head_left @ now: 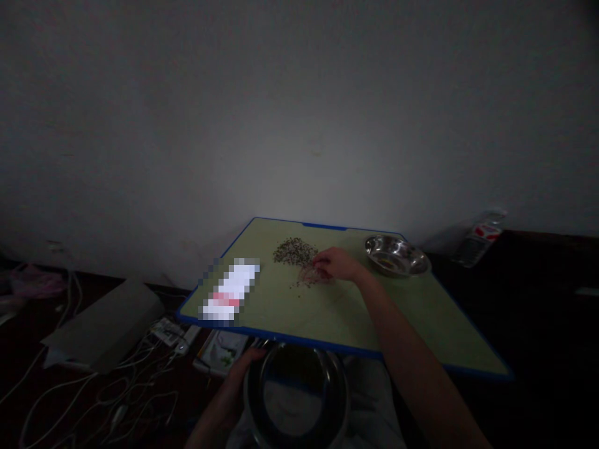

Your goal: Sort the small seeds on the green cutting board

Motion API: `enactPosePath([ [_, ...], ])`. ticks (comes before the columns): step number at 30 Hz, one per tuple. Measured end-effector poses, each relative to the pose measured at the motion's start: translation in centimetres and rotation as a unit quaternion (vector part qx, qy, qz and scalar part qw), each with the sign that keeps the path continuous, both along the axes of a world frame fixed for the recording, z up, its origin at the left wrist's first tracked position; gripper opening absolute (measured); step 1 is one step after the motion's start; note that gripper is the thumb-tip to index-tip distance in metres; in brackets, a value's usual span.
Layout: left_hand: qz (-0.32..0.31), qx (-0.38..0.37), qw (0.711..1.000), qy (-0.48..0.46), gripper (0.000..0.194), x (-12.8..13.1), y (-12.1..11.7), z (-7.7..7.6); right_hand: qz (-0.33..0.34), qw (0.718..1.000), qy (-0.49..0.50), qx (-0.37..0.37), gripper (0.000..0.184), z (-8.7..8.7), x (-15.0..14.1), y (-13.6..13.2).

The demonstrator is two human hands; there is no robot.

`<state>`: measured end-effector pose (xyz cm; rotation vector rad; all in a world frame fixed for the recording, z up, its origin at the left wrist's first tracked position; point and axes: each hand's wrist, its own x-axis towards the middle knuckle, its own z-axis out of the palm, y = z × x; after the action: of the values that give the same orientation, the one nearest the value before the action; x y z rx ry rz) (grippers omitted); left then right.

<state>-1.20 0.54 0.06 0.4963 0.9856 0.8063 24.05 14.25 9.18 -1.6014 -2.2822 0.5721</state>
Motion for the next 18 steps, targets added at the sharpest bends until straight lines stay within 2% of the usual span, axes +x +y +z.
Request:
enactPosePath([
  [9, -0.003, -0.002, 1.0, -0.004, 0.025, 0.08, -0.15, 0.58, 0.006, 0.998, 0.047, -0.032, 0.023, -0.44, 0.06, 0.12],
  [14, 0.013, 0.015, 1.0, 0.004, 0.022, 0.05, -0.04, 0.48, 0.007, 1.0, 0.022, 0.006, 0.023, -0.42, 0.12, 0.27],
  [18, 0.004, 0.015, 1.0, 0.014, 0.022, 0.2, 0.09, 0.19, 0.015, 1.0, 0.02, -0.002, 0.024, -0.47, 0.0, 0.21],
])
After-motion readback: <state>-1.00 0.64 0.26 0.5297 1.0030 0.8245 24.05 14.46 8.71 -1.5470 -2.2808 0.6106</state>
